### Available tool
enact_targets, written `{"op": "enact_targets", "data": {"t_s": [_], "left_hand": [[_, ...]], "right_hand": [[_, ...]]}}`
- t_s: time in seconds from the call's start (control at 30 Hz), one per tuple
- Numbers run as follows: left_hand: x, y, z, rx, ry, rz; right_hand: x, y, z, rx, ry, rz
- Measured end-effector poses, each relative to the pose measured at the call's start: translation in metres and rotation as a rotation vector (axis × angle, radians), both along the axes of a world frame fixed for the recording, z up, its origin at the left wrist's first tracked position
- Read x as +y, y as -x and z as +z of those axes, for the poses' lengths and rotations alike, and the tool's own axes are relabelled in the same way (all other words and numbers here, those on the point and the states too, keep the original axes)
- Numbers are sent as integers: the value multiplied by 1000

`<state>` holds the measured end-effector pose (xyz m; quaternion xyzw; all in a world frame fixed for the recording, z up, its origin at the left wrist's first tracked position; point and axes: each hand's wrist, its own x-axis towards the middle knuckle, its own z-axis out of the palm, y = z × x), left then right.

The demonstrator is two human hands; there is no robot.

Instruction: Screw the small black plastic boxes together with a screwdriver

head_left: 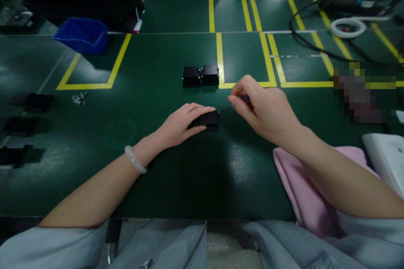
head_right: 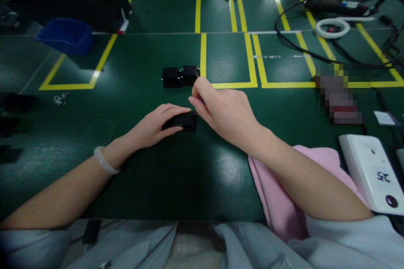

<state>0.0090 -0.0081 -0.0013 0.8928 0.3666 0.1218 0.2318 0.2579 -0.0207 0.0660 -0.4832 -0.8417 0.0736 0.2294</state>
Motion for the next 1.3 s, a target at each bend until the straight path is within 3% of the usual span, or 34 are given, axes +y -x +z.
{"op": "enact_targets", "data": {"t_s": [1.3], "left_hand": [[0, 0, 1, -3, 2, -4]], "right_hand": [[0, 0, -2, 35, -12, 31]]}}
